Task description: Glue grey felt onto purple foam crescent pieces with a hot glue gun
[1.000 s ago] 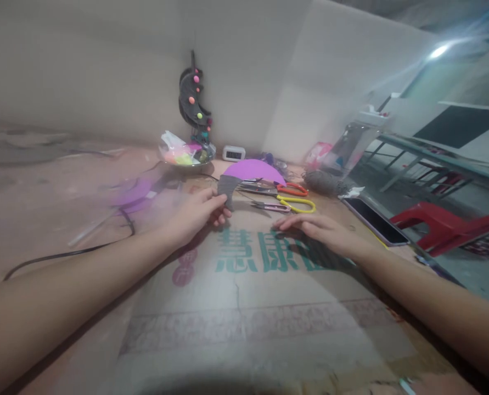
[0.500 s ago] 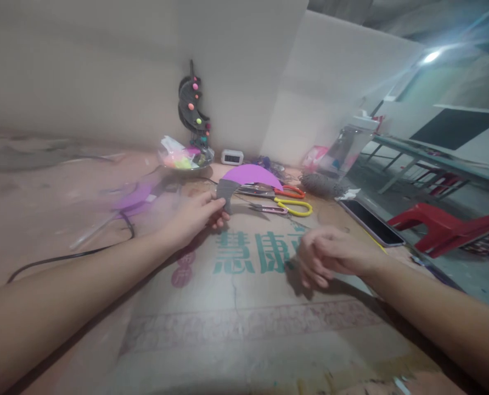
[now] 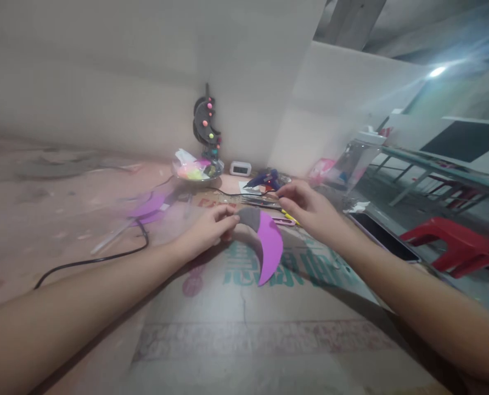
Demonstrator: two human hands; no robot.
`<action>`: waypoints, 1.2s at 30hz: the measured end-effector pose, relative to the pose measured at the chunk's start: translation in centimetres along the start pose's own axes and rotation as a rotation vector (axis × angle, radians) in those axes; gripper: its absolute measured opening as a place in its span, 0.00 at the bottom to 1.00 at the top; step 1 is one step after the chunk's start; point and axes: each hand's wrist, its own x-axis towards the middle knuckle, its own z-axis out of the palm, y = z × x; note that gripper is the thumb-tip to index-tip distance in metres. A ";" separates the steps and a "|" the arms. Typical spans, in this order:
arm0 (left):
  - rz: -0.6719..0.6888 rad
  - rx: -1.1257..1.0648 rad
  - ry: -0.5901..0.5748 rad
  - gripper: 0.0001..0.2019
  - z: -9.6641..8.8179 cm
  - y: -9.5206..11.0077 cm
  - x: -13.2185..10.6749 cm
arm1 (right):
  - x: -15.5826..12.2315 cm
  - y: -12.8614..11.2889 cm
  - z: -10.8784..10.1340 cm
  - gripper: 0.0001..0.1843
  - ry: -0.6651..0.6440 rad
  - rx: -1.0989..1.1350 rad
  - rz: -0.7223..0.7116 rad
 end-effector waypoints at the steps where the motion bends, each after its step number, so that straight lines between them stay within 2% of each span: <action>1: -0.003 -0.007 0.014 0.10 -0.1 0.0 0.0 | 0.1 0.5 0.3 0.14 -0.043 -0.011 0.027; 3: 0.002 -0.030 0.027 0.12 -0.3 -0.1 0.1 | -0.2 1.3 0.8 0.18 -0.158 0.014 0.076; 6: -0.004 -0.005 0.034 0.14 -0.4 -0.1 0.2 | -1.1 1.9 1.8 0.23 -0.350 0.212 0.165; 8: 0.009 -0.014 0.024 0.15 -0.3 0.0 0.2 | -1.6 1.9 2.6 0.22 -0.384 0.349 0.221; 13: 0.062 -0.128 0.017 0.16 -0.2 0.1 0.2 | -2.4 1.5 4.7 0.21 -0.272 0.468 0.301; 19: -0.001 0.027 -0.039 0.18 -0.2 0.3 0.0 | -3.0 1.2 5.4 0.19 -0.346 0.453 0.293; 24: -0.027 0.056 -0.016 0.18 0.1 0.8 -0.3 | -2.7 2.1 4.9 0.13 -0.103 0.486 0.196; 25: -0.024 0.052 -0.019 0.17 0.1 0.8 -0.3 | -2.5 2.2 4.8 0.13 -0.087 0.520 0.178; 28: 0.013 0.034 -0.044 0.16 0.2 0.8 -0.4 | -2.2 2.5 4.9 0.24 -0.182 0.638 0.142; 30: 0.032 0.026 -0.049 0.15 0.3 0.7 -0.4 | -2.1 2.5 5.1 0.28 -0.245 0.674 0.144; 34: -0.005 0.054 0.000 0.16 0.2 0.5 -0.4 | -2.4 2.4 5.2 0.12 -0.188 0.483 0.203; 36: -0.021 0.072 0.031 0.17 0.2 0.4 -0.3 | -2.6 2.2 5.0 0.10 -0.131 0.334 0.205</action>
